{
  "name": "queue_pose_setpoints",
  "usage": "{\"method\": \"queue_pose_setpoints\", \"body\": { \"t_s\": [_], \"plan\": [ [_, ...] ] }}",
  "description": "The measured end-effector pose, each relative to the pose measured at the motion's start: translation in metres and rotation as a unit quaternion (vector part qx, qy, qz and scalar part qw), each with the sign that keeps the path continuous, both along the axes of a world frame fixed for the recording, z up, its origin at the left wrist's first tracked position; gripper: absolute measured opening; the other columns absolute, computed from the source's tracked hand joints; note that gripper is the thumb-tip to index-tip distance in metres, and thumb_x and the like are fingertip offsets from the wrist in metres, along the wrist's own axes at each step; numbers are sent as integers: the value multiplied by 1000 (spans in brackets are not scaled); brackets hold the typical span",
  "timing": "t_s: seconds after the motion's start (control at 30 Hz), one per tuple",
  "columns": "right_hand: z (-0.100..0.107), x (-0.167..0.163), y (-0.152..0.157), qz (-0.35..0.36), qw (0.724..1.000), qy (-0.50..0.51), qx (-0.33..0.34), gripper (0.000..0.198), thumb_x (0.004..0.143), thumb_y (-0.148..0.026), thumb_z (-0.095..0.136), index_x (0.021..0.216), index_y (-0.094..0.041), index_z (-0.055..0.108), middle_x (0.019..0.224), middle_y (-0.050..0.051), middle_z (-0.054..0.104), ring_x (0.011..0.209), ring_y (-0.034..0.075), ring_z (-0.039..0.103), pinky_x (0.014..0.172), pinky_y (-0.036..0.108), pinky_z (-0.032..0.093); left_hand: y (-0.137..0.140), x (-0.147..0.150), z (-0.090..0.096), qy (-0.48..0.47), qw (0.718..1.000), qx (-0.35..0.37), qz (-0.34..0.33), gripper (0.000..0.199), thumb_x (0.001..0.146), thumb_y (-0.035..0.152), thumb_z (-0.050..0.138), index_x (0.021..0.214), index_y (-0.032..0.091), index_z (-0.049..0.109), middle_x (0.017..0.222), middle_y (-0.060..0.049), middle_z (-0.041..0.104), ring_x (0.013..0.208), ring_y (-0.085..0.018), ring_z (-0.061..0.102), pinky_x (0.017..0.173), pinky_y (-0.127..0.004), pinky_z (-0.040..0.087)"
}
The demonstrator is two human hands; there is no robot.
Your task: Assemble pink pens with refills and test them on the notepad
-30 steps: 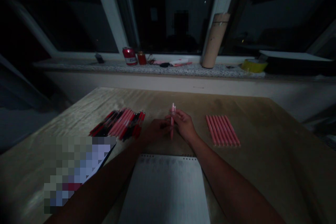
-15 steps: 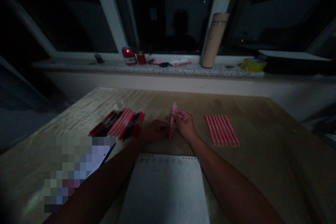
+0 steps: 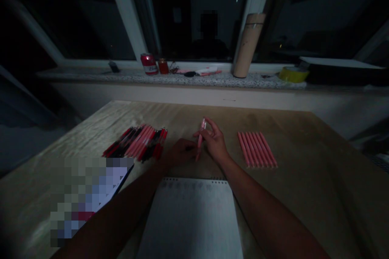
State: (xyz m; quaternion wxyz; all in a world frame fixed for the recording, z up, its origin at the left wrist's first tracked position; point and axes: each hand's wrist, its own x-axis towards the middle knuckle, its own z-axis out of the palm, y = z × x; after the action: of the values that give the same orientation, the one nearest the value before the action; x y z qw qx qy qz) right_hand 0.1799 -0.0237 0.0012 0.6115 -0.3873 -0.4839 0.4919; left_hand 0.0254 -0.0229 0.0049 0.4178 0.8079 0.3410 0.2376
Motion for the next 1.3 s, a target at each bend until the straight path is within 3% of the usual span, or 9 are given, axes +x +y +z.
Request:
{"method": "queue_pose_setpoints", "body": {
  "t_s": [0.4,0.67,1.0,1.3],
  "plan": [
    [-1,1,-1,21,1000,-9,-10,60,77,-41,60,131,-25,39,70,-2,67,52,12,56,54,24,44,0,0,-4,-15,1000,-1,-18,46,84,46,44,63,10,63,53,1,51,49,-6,41,49,-19,29],
    [-5,2,2,34,999,-10,-6,47,75,-41,63,116,-23,47,69,0,68,51,11,55,52,23,43,1,0,-4,7,1000,15,-1,44,83,45,46,63,9,62,51,3,45,49,-6,38,49,-18,26],
    [-2,1,0,38,999,-24,-11,54,76,-43,61,123,-22,44,71,0,68,47,10,53,51,24,42,1,-1,-4,-1,1000,18,-10,45,84,45,45,64,10,64,52,3,47,49,-6,39,50,-18,28],
    [-5,3,2,41,999,-12,-3,47,76,-41,63,116,-22,47,70,0,68,52,12,57,55,24,43,2,-1,-4,9,1000,13,-3,45,83,47,46,64,10,63,52,4,45,50,-6,38,50,-18,28]
  ]
}}
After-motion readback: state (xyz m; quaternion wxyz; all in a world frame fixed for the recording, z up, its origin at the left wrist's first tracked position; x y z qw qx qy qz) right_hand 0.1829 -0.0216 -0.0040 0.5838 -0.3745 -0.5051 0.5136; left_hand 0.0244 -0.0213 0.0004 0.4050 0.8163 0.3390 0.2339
